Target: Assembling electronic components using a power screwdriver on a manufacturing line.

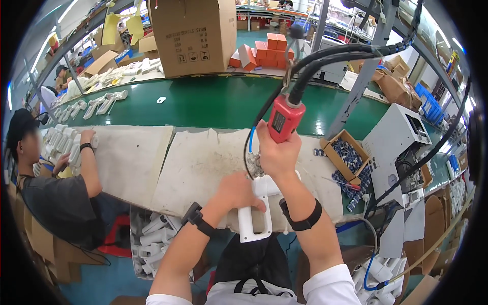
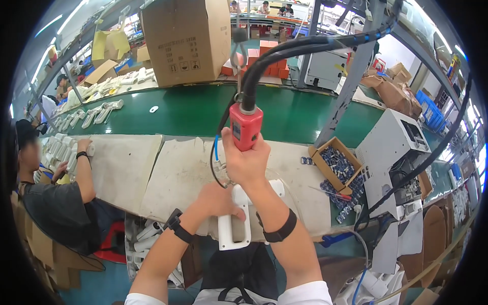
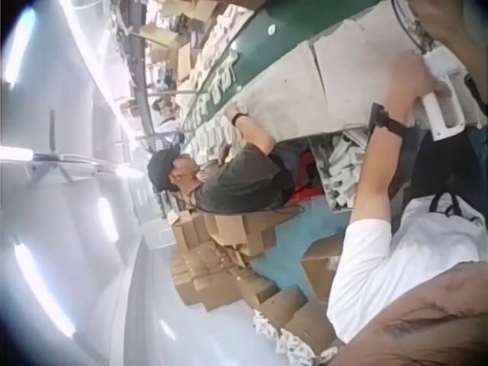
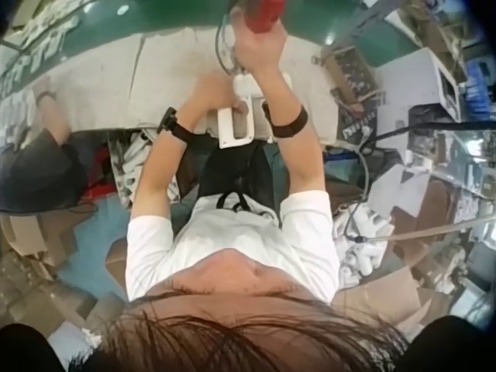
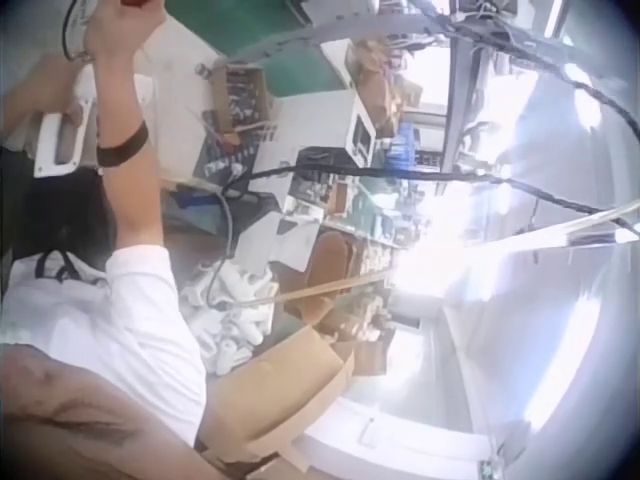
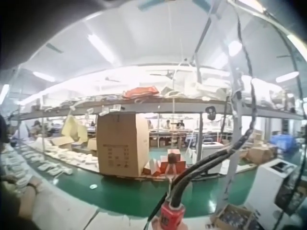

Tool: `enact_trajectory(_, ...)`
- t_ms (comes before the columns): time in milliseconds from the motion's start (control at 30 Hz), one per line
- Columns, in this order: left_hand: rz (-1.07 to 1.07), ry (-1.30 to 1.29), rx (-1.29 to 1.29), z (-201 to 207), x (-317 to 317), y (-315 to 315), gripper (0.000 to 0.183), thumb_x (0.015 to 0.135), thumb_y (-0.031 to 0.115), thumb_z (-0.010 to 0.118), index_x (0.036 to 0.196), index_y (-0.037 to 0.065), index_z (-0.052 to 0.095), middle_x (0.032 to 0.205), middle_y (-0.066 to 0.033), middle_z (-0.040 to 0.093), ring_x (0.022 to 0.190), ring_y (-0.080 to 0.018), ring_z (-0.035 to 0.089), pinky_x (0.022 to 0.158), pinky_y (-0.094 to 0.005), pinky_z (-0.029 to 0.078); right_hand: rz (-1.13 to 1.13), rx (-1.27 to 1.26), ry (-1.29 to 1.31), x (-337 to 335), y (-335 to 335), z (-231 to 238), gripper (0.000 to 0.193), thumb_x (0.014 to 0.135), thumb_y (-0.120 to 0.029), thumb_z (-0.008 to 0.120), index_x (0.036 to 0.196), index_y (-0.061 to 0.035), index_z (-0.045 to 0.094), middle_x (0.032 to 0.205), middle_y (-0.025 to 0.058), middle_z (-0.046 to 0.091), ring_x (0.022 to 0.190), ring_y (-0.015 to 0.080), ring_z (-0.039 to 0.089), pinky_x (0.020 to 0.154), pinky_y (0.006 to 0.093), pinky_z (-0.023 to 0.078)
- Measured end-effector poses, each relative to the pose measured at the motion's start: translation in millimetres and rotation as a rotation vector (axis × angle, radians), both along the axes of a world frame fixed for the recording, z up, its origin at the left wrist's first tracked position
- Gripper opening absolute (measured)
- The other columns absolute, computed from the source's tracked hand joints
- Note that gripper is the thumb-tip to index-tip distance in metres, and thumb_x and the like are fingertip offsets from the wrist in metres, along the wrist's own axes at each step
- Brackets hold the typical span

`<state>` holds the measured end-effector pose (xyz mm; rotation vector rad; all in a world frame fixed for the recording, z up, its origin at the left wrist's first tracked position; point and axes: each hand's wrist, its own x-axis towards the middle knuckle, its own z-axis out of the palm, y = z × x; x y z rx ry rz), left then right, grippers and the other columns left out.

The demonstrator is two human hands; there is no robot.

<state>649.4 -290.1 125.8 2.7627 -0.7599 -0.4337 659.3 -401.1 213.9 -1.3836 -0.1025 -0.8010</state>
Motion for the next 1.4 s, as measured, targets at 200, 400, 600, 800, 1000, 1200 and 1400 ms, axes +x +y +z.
enact_trajectory(200, 0.033, 0.001, -0.088, -4.2, 1.2, -1.9, 0.097, 0.046, 0.063, 0.081, 0.117, 0.0, 0.058, 0.106, -0.0184, 0.062, 0.099, -0.0347, 0.062, 0.086, -0.0403, 0.05, -0.053, -0.144, -0.098, -5.5, -1.1, 4.2, 0.013, 0.088, -0.012, 0.067, 0.083, -0.0046, 0.058, 0.061, -0.0017, 0.055, 0.049, 0.0056, 0.048, 0.046, 0.0218, 0.039)
enact_trajectory(400, 0.009, -0.058, -0.226, -8.6, 11.6, -7.4, 0.092, 0.046, 0.062, 0.081, 0.11, -0.001, 0.058, 0.107, -0.0185, 0.062, 0.102, -0.0342, 0.06, 0.087, -0.0407, 0.049, -0.023, -0.074, -0.09, -56.0, -20.0, 56.0, 0.015, 0.088, -0.013, 0.068, 0.084, -0.0012, 0.059, 0.059, 0.0007, 0.056, 0.046, 0.0079, 0.052, 0.043, 0.022, 0.039)
enact_trajectory(600, 0.012, -0.02, -0.103, 8.2, 10.3, -16.2, 0.089, 0.046, 0.064, 0.08, 0.103, -0.001, 0.06, 0.104, -0.018, 0.063, 0.1, -0.0332, 0.061, 0.086, -0.0405, 0.05, -0.07, -0.083, -0.115, -49.6, -31.0, 44.0, 0.016, 0.088, -0.012, 0.068, 0.084, 0.0001, 0.058, 0.063, 0.0031, 0.057, 0.045, 0.0082, 0.052, 0.042, 0.0219, 0.04)
enact_trajectory(800, 0.005, -0.046, -0.091, 2.6, 13.2, -16.4, 0.088, 0.045, 0.065, 0.08, 0.1, -0.001, 0.06, 0.099, -0.0165, 0.064, 0.097, -0.0327, 0.062, 0.084, -0.0405, 0.051, -0.052, -0.087, -0.069, -49.2, -33.6, 37.9, 0.014, 0.088, -0.011, 0.067, 0.085, -0.0007, 0.058, 0.062, 0.0027, 0.057, 0.046, 0.0086, 0.053, 0.042, 0.0222, 0.04)
enact_trajectory(1000, -0.07, -0.176, -0.209, -22.8, 19.2, -13.0, 0.088, 0.044, 0.065, 0.082, 0.099, -0.001, 0.06, 0.096, -0.0154, 0.065, 0.093, -0.0322, 0.063, 0.081, -0.0414, 0.052, -0.037, -0.075, 0.035, -39.4, -24.1, 3.3, 0.015, 0.087, -0.013, 0.068, 0.079, -0.0028, 0.059, 0.06, -0.0007, 0.056, 0.048, 0.0067, 0.051, 0.044, 0.0225, 0.039)
enact_trajectory(1200, -0.04, -0.259, -0.513, -22.5, 7.2, -5.3, 0.085, 0.044, 0.055, 0.088, 0.1, -0.002, 0.058, 0.097, -0.0184, 0.063, 0.094, -0.0348, 0.061, 0.081, -0.0431, 0.05, -0.008, -0.091, 0.022, -37.5, -18.3, -6.2, 0.013, 0.087, -0.011, 0.068, 0.08, -0.003, 0.06, 0.063, -0.0018, 0.056, 0.052, 0.0052, 0.05, 0.047, 0.0217, 0.039)
enact_trajectory(1400, 0.207, 0.05, -0.685, -33.3, -16.9, 18.3, 0.088, 0.052, 0.05, 0.085, 0.116, -0.001, 0.054, 0.111, -0.0235, 0.058, 0.113, -0.0351, 0.051, 0.099, -0.0435, 0.036, 0.004, -0.031, -0.087, -61.4, -19.8, 63.1, 0.013, 0.089, -0.011, 0.066, 0.084, -0.0022, 0.059, 0.058, 0.0001, 0.055, 0.046, 0.007, 0.051, 0.044, 0.0216, 0.039)
